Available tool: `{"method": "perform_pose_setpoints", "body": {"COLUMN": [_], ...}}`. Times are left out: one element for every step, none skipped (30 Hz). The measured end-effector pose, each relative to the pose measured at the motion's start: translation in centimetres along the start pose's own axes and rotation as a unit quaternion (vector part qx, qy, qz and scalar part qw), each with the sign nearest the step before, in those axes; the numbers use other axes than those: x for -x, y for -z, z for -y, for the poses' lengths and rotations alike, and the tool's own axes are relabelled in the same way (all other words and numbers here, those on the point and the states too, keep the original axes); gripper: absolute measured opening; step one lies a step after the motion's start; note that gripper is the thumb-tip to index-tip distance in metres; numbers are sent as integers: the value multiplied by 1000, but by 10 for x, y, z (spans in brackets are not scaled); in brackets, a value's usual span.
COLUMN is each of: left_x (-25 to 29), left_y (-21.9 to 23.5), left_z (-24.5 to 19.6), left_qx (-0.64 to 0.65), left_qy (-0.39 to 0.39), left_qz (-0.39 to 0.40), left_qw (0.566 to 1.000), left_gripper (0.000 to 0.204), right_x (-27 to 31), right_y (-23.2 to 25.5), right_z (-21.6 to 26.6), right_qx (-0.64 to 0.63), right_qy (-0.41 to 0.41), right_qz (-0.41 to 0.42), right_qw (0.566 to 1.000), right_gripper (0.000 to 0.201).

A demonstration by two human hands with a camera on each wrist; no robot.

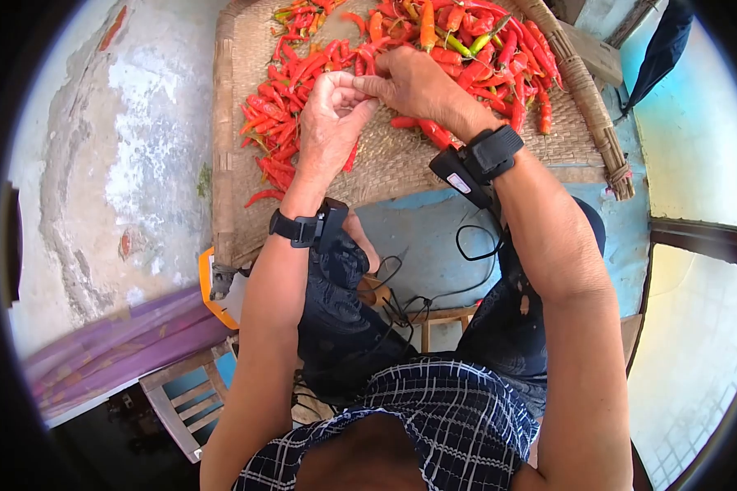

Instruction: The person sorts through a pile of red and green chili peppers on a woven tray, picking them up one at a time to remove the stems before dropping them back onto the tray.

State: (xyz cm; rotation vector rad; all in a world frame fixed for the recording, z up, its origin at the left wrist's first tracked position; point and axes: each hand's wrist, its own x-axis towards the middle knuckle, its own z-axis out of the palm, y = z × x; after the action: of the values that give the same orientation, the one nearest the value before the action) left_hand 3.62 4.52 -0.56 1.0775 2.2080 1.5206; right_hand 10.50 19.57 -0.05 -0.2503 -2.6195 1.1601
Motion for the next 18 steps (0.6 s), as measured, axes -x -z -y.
{"method": "perform_pose_setpoints", "body": {"left_x": [-1,-1,-2,-3,-5,-3,1,6,12,13,15,15,14,14,13,12,11,11], "left_y": [2,7,15,25,37,45,52,55,52,49,45,40,37,36,34,33,31,28], "left_z": [9,12,11,12,27,29,29,29,36,36,37,37,31,35,39,43,47,45], "left_qx": [79,77,87,98,8,8,-152,-308,-382,-383,-429,-473,-471,-471,-442,-413,-414,-409], "left_qy": [-22,-21,-1,19,26,26,53,78,49,50,67,83,93,92,79,66,65,79], "left_qz": [19,17,-1,-17,-22,-20,39,96,93,93,124,155,155,156,152,146,146,160], "left_qw": [996,997,996,995,999,999,986,943,918,918,892,863,863,863,880,896,896,895], "left_gripper": [30,30,29,28,30,30,31,32,37,37,38,40,41,41,40,40,40,40], "right_x": [-2,-2,-1,0,0,1,2,2,2,2,12,7,11,15,14,12,11,11], "right_y": [0,1,3,6,11,21,28,37,48,60,70,68,69,70,68,63,58,53], "right_z": [2,3,3,3,1,1,-5,-13,-24,-12,0,1,2,4,1,-5,-10,-8], "right_qx": [-35,-37,10,57,85,85,92,99,63,27,67,137,51,-34,-33,44,121,120], "right_qy": [1,3,18,32,39,42,47,53,41,29,-92,40,-6,-52,-53,0,53,52], "right_qz": [-5,-3,-67,-131,-172,-193,-223,-253,-264,-274,-297,-392,-371,-347,-348,-355,-358,-358], "right_qw": [999,999,998,989,981,977,969,961,962,961,948,909,927,936,935,934,925,924], "right_gripper": [30,30,29,29,27,25,25,25,24,25,50,49,48,47,47,41,35,35]}}
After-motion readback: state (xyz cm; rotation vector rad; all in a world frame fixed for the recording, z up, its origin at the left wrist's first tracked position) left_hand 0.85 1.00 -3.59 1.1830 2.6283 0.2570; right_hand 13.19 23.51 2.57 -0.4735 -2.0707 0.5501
